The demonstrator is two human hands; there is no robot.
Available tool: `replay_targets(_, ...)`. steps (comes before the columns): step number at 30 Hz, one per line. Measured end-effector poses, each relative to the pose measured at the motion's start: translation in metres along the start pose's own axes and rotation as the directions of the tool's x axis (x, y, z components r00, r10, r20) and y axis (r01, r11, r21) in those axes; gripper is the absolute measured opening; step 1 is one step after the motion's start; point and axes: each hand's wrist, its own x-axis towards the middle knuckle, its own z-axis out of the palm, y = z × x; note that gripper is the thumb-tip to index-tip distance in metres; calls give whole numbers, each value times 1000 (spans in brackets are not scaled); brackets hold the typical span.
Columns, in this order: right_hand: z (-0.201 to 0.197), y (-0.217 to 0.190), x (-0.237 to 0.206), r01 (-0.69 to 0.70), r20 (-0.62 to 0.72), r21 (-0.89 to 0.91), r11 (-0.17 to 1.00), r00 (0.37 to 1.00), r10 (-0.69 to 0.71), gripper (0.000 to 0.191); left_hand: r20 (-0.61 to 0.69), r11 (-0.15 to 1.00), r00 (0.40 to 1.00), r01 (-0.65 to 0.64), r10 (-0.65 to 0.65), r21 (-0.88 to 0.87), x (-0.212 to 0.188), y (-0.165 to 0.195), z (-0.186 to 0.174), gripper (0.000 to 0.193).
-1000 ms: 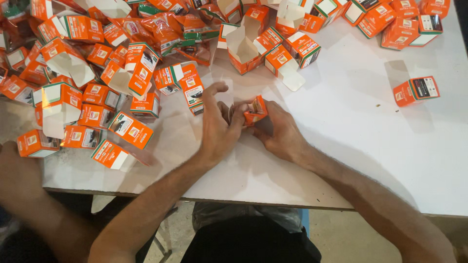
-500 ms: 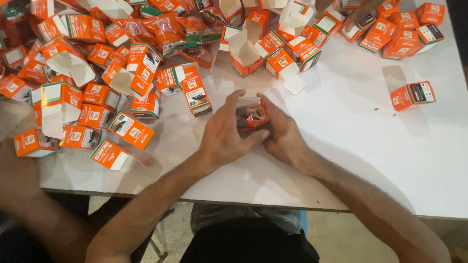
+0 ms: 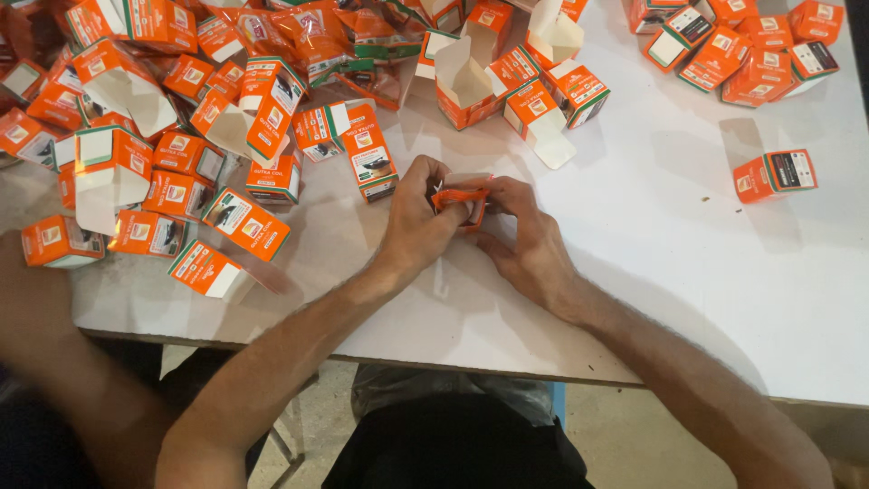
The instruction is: The person picks up a small orange cardboard box from a pile on the table, opens its flaps, places a plastic-wrapped product inside, folds the box closed, and sets it back on the table, repeating this packing cycle continuously. Another person's hands occasionally move boxes on the left side of the table.
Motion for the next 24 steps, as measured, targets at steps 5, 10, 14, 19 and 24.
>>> replay_targets(5, -2, -13, 5, 176, 43, -236, 956, 984, -171, 64, 72, 992, 991, -118, 115, 43, -4, 7, -8, 33)
replay_targets(10, -8, -23, 8, 198, 125, -422, 885, 979, -160, 55, 417, 899, 909, 187, -6, -396, -1, 11, -39, 42)
replay_targets(14, -15, -22, 17, 200, 161, -408, 891, 976, -145, 44, 403, 887, 900, 313, -163, -339, 12, 9, -41, 32)
replay_targets(19, -17, -18, 11, 197, 134, -468, 861, 979, -151, 45, 352, 959, 923, 226, -153, -174, 11, 12, -29, 29)
replay_targets(24, -4, -8, 3, 172, 73, -302, 938, 985, -158, 51, 185, 983, 969, 146, -165, 109, 18, 9, -19, 17)
